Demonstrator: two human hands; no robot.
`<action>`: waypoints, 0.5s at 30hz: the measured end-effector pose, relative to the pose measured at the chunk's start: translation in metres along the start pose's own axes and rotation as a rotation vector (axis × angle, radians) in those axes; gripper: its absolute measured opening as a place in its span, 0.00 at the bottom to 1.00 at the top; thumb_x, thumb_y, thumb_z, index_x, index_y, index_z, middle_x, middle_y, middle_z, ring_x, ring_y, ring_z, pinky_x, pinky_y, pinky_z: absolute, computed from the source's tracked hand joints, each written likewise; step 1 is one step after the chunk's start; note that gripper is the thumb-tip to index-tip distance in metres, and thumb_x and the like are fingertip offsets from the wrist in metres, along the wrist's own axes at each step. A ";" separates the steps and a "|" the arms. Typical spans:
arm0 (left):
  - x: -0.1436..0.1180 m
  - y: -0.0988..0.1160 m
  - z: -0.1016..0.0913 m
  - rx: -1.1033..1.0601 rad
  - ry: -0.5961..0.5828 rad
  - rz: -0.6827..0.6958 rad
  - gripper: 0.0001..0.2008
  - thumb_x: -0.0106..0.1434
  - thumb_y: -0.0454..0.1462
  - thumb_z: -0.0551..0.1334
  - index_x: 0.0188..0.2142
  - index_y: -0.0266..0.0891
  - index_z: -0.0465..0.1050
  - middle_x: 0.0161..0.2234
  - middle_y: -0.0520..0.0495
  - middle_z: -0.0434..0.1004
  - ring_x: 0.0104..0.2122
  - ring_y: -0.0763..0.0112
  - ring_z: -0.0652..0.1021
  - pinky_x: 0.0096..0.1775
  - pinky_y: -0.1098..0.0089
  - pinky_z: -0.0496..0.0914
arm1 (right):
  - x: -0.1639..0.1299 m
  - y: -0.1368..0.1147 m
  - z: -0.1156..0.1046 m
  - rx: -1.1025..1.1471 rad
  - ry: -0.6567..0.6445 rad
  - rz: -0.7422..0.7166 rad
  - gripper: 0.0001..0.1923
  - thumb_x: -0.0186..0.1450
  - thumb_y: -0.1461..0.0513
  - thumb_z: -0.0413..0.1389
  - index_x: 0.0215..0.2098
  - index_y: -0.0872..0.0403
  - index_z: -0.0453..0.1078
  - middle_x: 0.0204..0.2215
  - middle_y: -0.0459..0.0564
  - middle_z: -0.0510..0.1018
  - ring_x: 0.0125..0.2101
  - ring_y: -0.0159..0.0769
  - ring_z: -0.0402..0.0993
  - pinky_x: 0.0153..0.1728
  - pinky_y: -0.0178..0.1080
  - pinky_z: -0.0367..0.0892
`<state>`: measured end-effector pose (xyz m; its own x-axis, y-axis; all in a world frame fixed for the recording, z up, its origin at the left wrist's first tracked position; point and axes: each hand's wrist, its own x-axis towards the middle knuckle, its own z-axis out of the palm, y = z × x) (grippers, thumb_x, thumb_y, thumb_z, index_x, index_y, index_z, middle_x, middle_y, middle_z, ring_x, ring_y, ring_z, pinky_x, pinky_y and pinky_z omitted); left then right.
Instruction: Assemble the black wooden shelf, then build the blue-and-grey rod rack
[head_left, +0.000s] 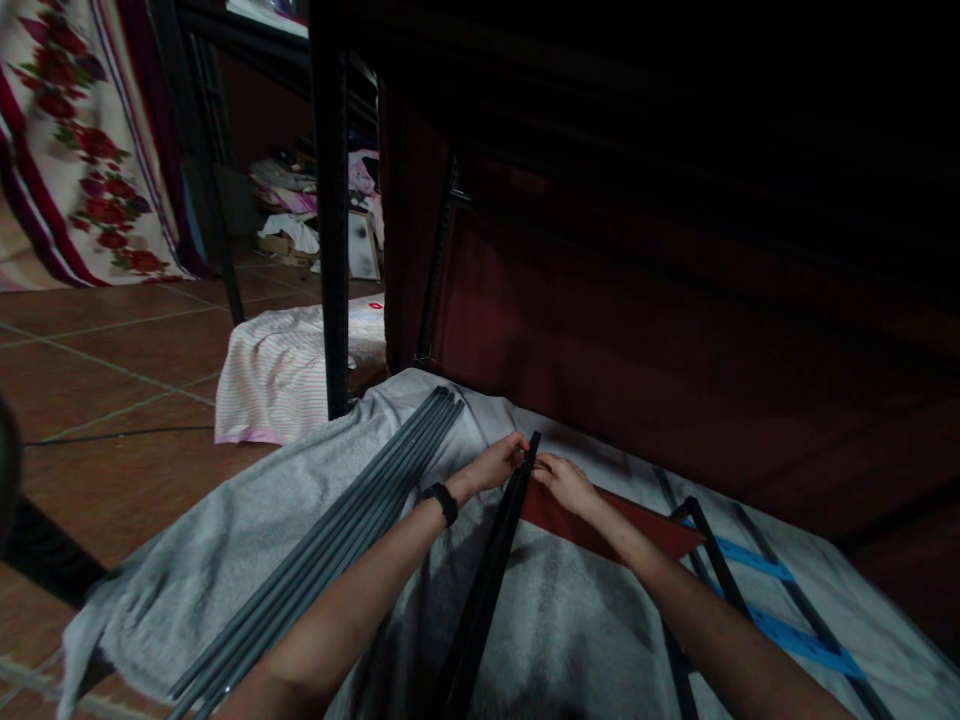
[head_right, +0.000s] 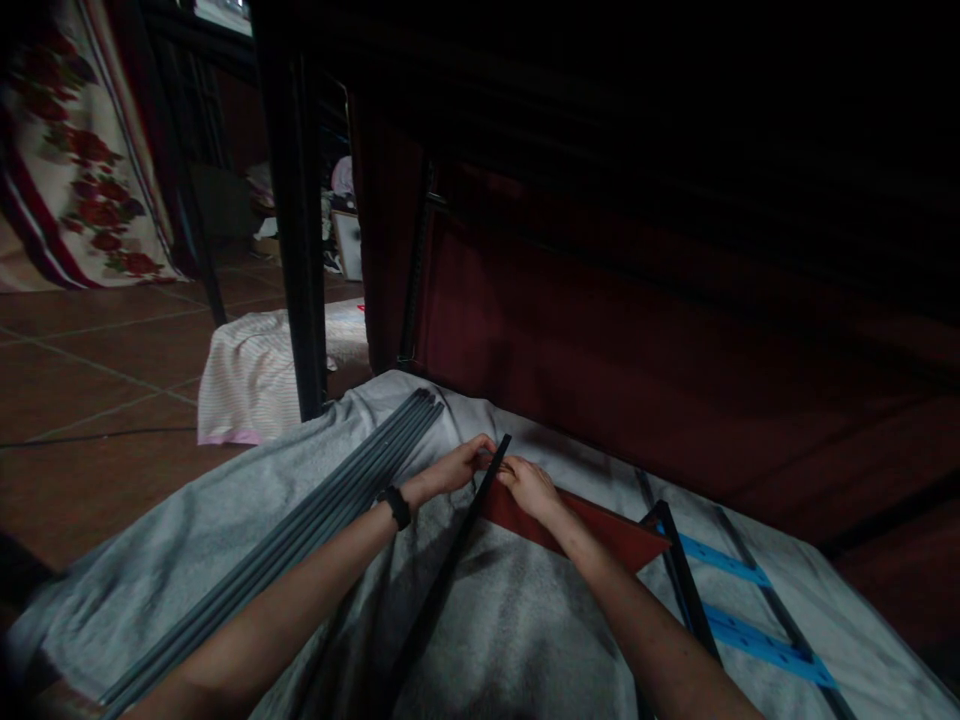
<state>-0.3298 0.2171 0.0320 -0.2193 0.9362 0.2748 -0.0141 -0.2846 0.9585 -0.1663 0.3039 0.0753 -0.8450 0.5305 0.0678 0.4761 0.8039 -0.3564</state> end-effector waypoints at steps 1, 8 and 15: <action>-0.001 0.001 0.000 0.006 0.036 -0.006 0.07 0.53 0.28 0.60 0.33 0.37 0.67 0.29 0.53 0.72 0.30 0.76 0.72 0.35 0.75 0.66 | -0.001 -0.001 -0.001 0.002 -0.001 0.002 0.13 0.69 0.58 0.51 0.48 0.49 0.73 0.44 0.48 0.81 0.45 0.40 0.76 0.43 0.37 0.64; -0.006 0.009 -0.002 0.018 0.062 -0.131 0.05 0.58 0.36 0.60 0.28 0.37 0.65 0.20 0.53 0.69 0.19 0.75 0.71 0.25 0.73 0.66 | -0.004 -0.008 -0.006 -0.004 -0.011 0.027 0.12 0.68 0.60 0.52 0.47 0.49 0.73 0.47 0.48 0.80 0.47 0.40 0.75 0.44 0.37 0.63; -0.003 0.018 0.006 0.030 0.069 -0.143 0.04 0.53 0.35 0.60 0.27 0.37 0.66 0.21 0.52 0.70 0.21 0.73 0.73 0.25 0.73 0.68 | -0.003 -0.009 -0.008 0.017 -0.021 0.052 0.13 0.66 0.61 0.53 0.47 0.49 0.75 0.45 0.48 0.81 0.45 0.40 0.75 0.43 0.36 0.62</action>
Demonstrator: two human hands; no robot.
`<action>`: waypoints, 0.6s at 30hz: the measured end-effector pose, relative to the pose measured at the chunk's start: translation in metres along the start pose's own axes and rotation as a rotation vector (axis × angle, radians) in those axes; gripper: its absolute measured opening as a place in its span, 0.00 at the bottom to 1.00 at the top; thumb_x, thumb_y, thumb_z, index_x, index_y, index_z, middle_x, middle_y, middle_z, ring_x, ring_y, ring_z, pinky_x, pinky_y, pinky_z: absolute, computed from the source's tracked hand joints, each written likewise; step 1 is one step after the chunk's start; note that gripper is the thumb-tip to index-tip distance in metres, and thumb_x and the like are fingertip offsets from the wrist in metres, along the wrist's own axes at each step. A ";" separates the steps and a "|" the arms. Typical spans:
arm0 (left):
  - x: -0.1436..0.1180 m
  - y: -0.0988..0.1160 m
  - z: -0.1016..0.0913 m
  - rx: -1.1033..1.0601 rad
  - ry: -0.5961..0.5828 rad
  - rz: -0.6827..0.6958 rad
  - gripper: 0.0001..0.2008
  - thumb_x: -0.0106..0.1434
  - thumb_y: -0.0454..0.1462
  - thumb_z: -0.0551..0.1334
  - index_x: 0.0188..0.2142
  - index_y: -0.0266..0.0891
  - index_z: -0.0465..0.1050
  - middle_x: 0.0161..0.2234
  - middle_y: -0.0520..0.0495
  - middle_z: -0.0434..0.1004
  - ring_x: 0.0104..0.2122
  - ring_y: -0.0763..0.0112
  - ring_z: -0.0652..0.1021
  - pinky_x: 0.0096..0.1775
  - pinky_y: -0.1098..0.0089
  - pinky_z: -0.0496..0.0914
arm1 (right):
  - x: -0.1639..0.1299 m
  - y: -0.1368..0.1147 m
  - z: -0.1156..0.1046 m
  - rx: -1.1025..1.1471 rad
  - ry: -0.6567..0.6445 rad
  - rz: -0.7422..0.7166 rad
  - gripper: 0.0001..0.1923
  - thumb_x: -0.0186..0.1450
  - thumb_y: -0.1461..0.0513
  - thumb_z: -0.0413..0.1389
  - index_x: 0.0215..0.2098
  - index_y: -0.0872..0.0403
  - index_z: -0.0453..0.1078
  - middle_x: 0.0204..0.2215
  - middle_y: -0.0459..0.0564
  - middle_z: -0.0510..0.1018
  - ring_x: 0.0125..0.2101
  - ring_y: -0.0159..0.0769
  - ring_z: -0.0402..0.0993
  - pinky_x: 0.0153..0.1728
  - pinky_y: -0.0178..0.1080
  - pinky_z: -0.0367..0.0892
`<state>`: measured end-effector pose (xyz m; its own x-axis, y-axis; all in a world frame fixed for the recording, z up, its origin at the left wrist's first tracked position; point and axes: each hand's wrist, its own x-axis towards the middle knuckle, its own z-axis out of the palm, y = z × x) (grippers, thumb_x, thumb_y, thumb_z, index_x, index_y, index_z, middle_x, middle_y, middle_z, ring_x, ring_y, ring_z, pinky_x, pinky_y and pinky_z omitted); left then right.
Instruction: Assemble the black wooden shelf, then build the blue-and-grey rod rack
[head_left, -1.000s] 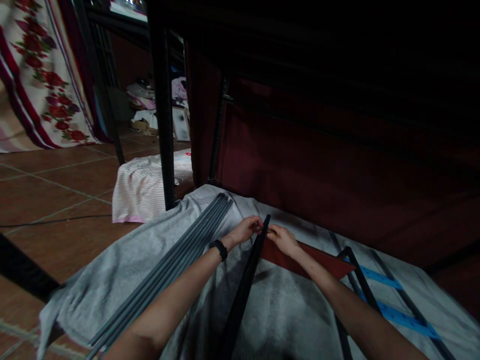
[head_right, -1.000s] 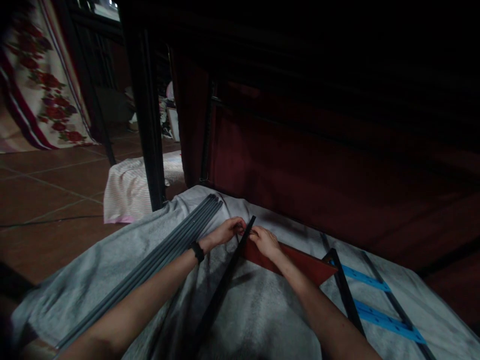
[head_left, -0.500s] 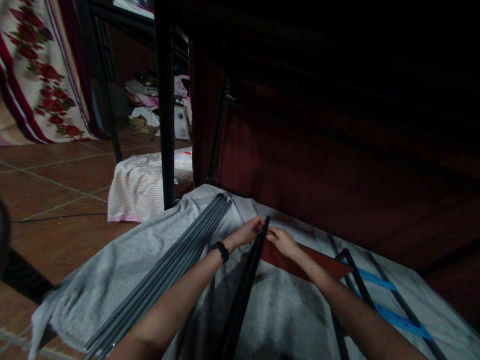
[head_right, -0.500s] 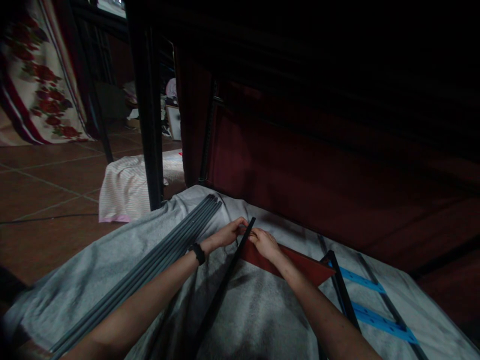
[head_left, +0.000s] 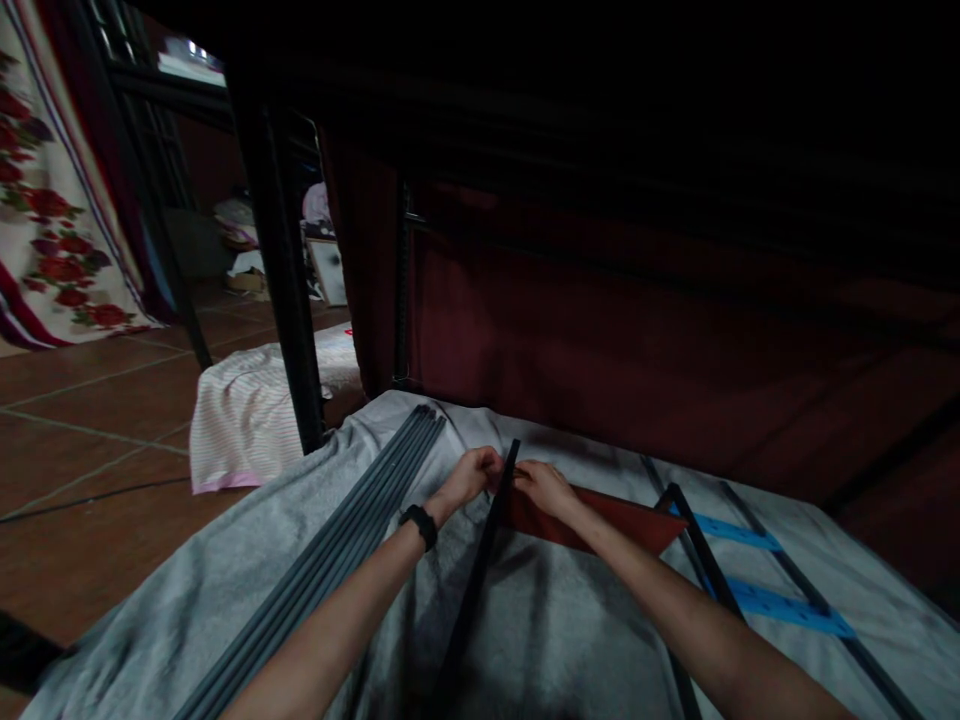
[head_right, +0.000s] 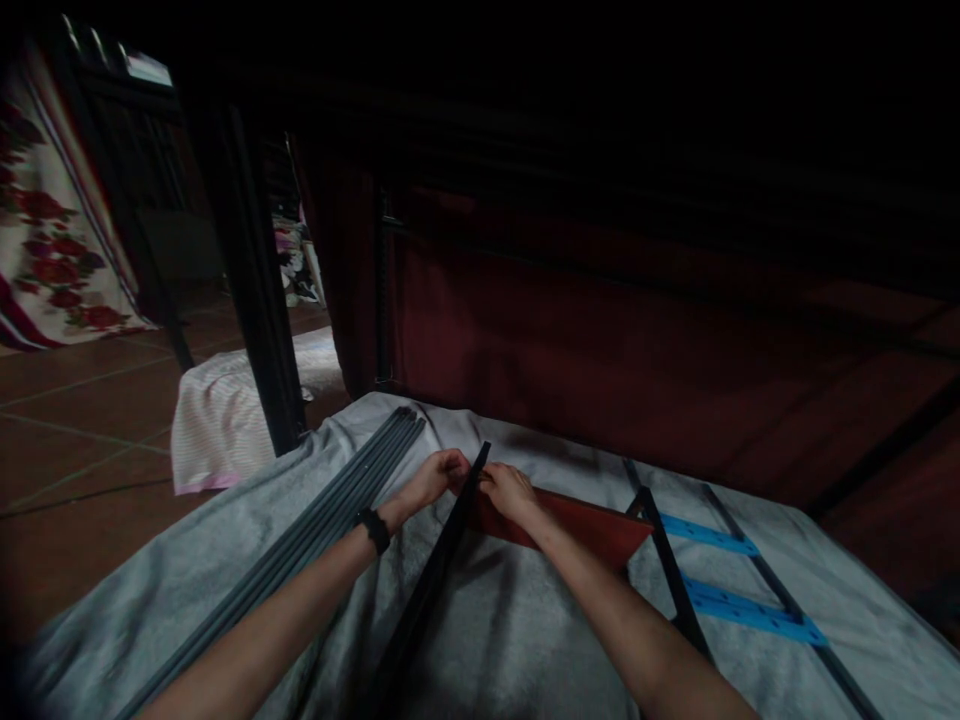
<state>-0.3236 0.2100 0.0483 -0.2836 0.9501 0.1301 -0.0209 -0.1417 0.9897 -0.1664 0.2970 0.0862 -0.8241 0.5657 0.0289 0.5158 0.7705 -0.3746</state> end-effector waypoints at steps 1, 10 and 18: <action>0.000 0.000 0.001 0.000 0.002 0.006 0.04 0.53 0.34 0.61 0.27 0.37 0.66 0.21 0.52 0.70 0.21 0.74 0.72 0.25 0.73 0.67 | 0.000 0.000 0.000 -0.009 0.003 0.002 0.13 0.66 0.61 0.53 0.47 0.49 0.75 0.45 0.49 0.81 0.45 0.40 0.75 0.43 0.36 0.62; -0.001 0.001 0.007 -0.030 0.050 0.019 0.08 0.51 0.36 0.65 0.27 0.37 0.66 0.22 0.54 0.69 0.23 0.77 0.69 0.27 0.75 0.64 | 0.001 0.000 0.002 0.029 0.018 0.000 0.11 0.67 0.61 0.52 0.44 0.51 0.75 0.43 0.50 0.81 0.44 0.40 0.76 0.42 0.35 0.63; -0.012 0.007 0.009 -0.053 0.136 -0.118 0.17 0.57 0.48 0.64 0.35 0.37 0.69 0.26 0.49 0.76 0.25 0.69 0.76 0.28 0.71 0.69 | -0.013 0.008 -0.013 -0.032 0.073 -0.066 0.14 0.68 0.59 0.52 0.49 0.52 0.71 0.50 0.53 0.77 0.51 0.41 0.71 0.51 0.40 0.60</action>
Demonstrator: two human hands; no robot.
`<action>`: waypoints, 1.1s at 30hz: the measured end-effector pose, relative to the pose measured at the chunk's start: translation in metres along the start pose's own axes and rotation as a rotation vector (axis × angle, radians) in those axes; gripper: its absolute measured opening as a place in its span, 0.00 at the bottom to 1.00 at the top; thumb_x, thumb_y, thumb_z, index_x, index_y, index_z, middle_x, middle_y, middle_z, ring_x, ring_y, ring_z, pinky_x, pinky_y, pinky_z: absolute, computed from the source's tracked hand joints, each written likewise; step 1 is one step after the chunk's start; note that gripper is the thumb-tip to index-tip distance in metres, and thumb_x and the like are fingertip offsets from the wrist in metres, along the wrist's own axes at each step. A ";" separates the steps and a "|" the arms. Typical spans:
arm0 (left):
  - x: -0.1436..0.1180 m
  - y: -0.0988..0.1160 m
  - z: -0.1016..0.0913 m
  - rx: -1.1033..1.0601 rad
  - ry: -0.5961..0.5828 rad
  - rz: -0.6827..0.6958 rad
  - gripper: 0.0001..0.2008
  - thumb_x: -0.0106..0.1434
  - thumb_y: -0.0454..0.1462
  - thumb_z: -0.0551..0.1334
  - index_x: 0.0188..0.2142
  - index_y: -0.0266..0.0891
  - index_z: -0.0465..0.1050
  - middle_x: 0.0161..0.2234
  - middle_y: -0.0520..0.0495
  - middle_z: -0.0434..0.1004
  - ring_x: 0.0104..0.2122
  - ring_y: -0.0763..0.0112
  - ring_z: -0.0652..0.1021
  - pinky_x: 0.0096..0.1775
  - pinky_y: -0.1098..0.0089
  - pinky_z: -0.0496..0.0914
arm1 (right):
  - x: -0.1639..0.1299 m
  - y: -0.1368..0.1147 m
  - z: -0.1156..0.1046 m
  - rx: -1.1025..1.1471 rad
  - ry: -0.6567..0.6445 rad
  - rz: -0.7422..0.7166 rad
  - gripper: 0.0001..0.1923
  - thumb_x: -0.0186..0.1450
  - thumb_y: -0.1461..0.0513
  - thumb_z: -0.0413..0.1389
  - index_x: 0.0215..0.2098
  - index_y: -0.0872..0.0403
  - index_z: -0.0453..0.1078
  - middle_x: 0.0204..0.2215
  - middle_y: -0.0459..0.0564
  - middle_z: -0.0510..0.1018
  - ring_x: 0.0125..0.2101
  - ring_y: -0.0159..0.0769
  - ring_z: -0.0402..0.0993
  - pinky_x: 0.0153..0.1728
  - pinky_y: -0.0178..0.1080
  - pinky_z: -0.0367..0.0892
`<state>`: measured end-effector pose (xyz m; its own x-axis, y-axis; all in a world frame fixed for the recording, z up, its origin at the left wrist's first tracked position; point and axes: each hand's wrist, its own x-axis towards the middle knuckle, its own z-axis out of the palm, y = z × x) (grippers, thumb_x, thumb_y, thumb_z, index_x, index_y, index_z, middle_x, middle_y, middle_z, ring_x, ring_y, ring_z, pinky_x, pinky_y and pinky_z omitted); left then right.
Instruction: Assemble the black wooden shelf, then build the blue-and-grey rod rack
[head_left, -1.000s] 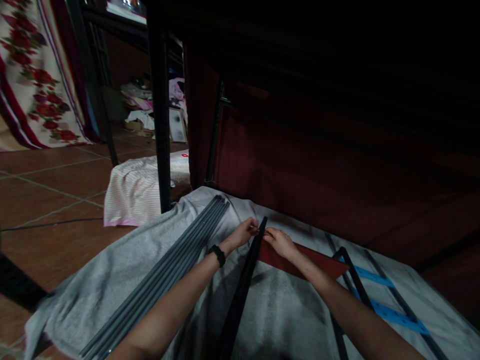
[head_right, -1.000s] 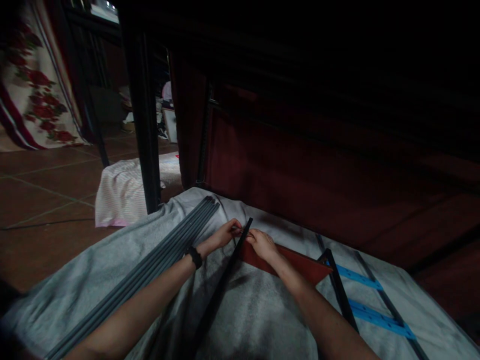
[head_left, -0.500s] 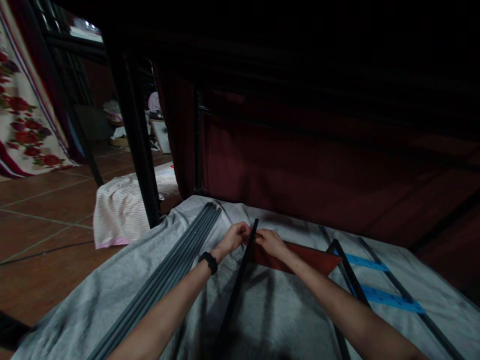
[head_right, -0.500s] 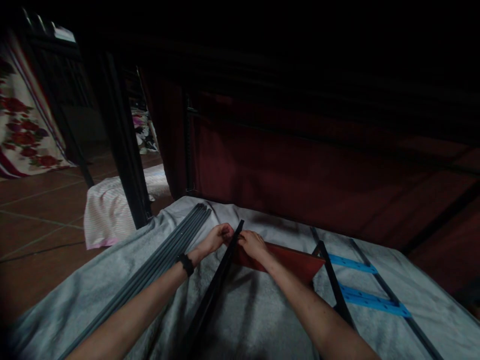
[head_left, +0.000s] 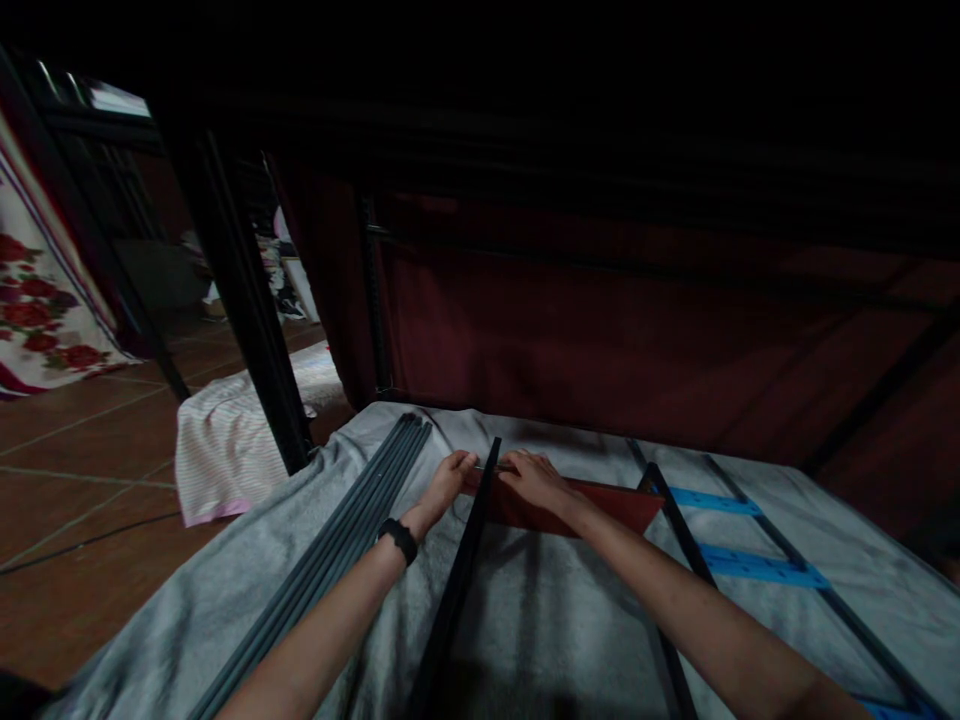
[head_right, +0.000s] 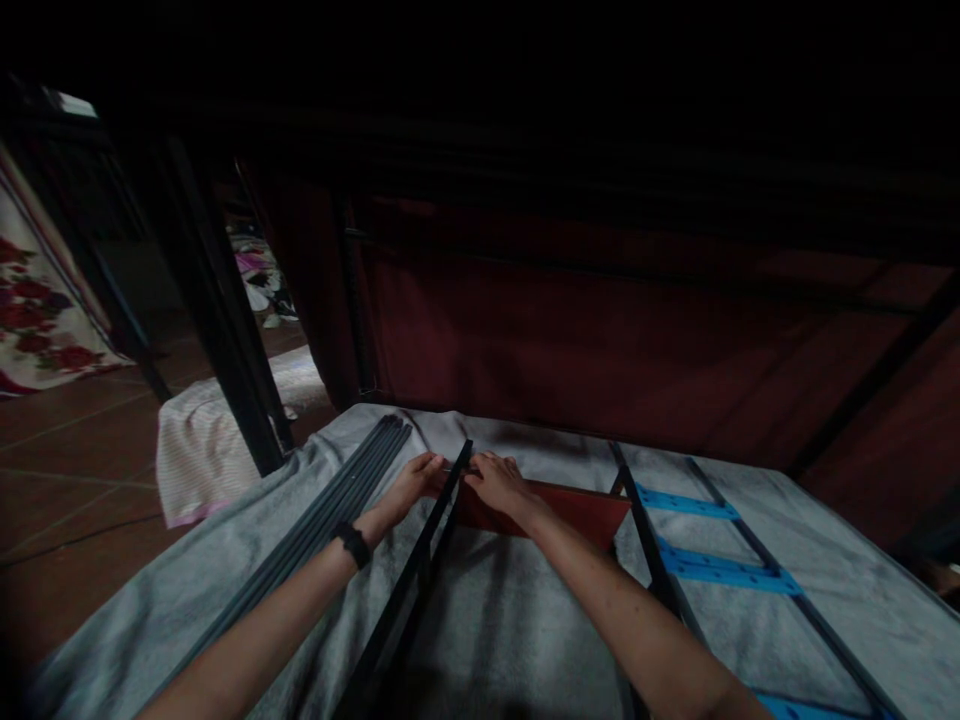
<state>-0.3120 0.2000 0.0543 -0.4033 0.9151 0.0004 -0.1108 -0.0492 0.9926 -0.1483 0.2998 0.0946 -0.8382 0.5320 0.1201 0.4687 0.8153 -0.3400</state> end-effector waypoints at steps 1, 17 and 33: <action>0.001 -0.001 0.001 0.012 0.015 -0.002 0.15 0.57 0.47 0.64 0.33 0.37 0.69 0.23 0.50 0.74 0.22 0.71 0.74 0.26 0.71 0.67 | -0.002 0.001 -0.001 -0.010 0.004 0.010 0.14 0.69 0.58 0.51 0.49 0.52 0.71 0.50 0.53 0.77 0.51 0.41 0.71 0.51 0.41 0.60; -0.005 0.006 0.004 -0.005 -0.036 0.087 0.12 0.50 0.38 0.69 0.32 0.37 0.69 0.25 0.51 0.73 0.27 0.74 0.72 0.31 0.73 0.64 | -0.002 0.005 0.010 0.062 0.026 0.047 0.10 0.69 0.61 0.52 0.43 0.53 0.74 0.45 0.52 0.79 0.47 0.40 0.74 0.45 0.36 0.62; 0.001 -0.004 -0.002 -0.012 0.065 -0.054 0.22 0.47 0.50 0.71 0.28 0.37 0.67 0.20 0.57 0.65 0.19 0.81 0.63 0.23 0.77 0.54 | -0.007 0.004 0.009 0.009 0.010 -0.006 0.13 0.72 0.60 0.47 0.49 0.52 0.71 0.48 0.53 0.78 0.49 0.39 0.73 0.48 0.38 0.62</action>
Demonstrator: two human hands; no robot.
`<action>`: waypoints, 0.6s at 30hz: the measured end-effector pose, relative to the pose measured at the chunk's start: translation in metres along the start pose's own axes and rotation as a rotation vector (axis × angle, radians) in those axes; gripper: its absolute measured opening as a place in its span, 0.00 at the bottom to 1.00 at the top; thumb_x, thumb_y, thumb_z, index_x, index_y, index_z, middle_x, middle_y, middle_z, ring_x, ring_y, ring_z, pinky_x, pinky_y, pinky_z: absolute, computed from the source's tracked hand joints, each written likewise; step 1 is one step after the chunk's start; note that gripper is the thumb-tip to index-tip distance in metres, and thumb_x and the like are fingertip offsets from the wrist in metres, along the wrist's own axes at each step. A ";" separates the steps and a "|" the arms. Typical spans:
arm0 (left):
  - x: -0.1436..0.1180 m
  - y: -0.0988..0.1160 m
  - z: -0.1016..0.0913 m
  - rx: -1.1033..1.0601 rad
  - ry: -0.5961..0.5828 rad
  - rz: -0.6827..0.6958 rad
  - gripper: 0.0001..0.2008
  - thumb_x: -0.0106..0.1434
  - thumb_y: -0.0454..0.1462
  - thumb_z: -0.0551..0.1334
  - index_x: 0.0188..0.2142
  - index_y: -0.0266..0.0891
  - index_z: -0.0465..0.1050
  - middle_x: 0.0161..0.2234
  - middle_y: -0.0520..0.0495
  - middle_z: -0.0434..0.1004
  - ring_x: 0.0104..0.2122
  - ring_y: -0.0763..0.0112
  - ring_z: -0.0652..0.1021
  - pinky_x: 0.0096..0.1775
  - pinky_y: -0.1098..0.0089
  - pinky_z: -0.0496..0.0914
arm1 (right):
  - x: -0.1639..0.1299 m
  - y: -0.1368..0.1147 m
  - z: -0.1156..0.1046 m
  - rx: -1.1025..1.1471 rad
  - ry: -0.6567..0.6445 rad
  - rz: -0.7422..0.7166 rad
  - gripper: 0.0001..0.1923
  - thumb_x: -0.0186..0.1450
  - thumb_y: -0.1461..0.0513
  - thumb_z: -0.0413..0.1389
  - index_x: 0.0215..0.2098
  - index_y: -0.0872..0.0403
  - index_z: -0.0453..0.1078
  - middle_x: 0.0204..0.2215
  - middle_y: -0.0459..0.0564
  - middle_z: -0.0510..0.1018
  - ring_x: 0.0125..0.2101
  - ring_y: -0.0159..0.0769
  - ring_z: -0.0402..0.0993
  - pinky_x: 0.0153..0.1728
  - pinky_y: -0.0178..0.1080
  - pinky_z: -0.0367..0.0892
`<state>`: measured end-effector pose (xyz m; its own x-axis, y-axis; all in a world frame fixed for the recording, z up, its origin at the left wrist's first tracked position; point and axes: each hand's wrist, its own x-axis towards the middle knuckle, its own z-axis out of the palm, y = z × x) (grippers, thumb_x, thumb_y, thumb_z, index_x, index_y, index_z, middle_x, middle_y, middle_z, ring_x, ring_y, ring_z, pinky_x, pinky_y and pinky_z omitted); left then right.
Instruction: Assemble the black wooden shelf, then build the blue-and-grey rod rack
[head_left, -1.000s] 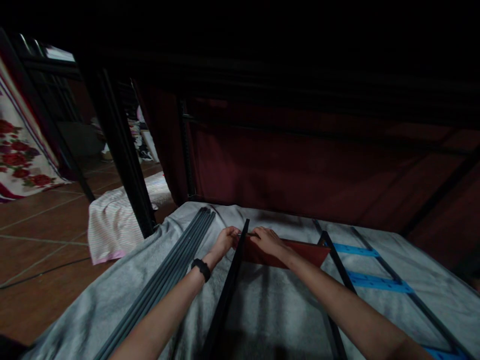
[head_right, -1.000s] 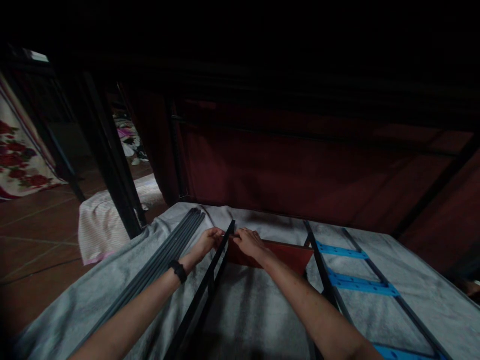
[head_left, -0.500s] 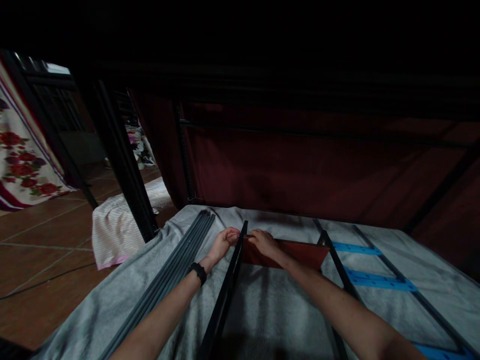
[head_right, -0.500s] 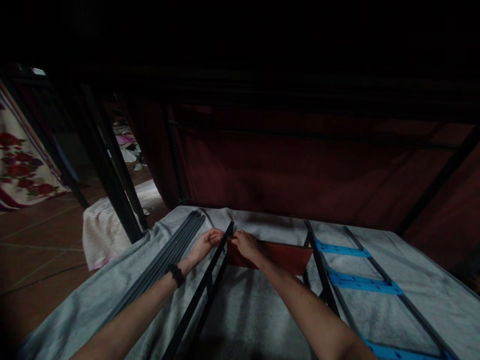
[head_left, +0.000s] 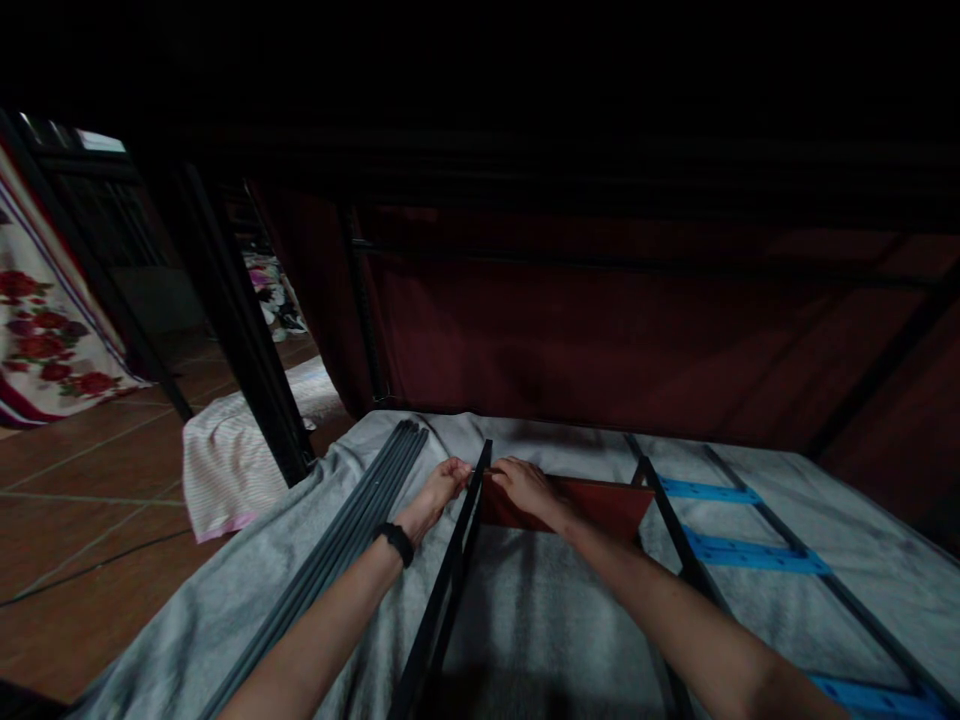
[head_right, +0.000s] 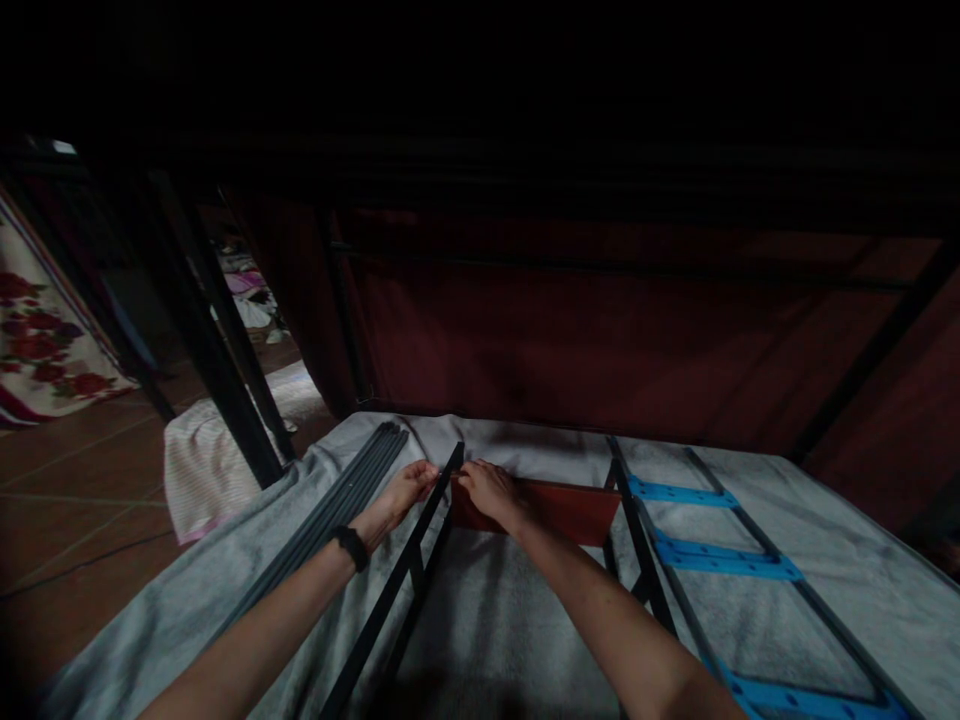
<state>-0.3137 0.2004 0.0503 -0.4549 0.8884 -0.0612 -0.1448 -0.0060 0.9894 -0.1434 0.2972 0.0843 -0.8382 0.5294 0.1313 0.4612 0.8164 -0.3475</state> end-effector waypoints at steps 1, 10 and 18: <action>0.000 0.000 0.001 0.004 -0.006 0.018 0.20 0.48 0.49 0.71 0.29 0.37 0.67 0.20 0.57 0.64 0.20 0.81 0.62 0.23 0.77 0.54 | 0.000 -0.001 0.000 -0.001 0.000 -0.007 0.14 0.72 0.60 0.47 0.50 0.51 0.71 0.48 0.53 0.77 0.49 0.39 0.73 0.48 0.38 0.62; -0.002 0.001 0.006 0.048 0.007 0.043 0.20 0.53 0.52 0.66 0.29 0.38 0.66 0.22 0.54 0.67 0.21 0.77 0.66 0.25 0.74 0.59 | 0.004 -0.008 0.003 0.036 0.007 -0.007 0.13 0.72 0.59 0.47 0.50 0.49 0.70 0.50 0.49 0.78 0.50 0.37 0.73 0.48 0.36 0.61; -0.007 0.008 0.007 0.019 -0.067 0.088 0.16 0.51 0.44 0.69 0.33 0.38 0.68 0.24 0.55 0.69 0.24 0.77 0.68 0.28 0.75 0.62 | 0.004 -0.012 0.004 0.012 0.008 0.027 0.13 0.72 0.60 0.46 0.49 0.48 0.71 0.49 0.49 0.78 0.50 0.38 0.73 0.47 0.37 0.60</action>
<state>-0.3056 0.1975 0.0597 -0.4052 0.9136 0.0348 -0.0893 -0.0774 0.9930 -0.1536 0.2886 0.0855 -0.8231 0.5530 0.1291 0.4799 0.7989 -0.3624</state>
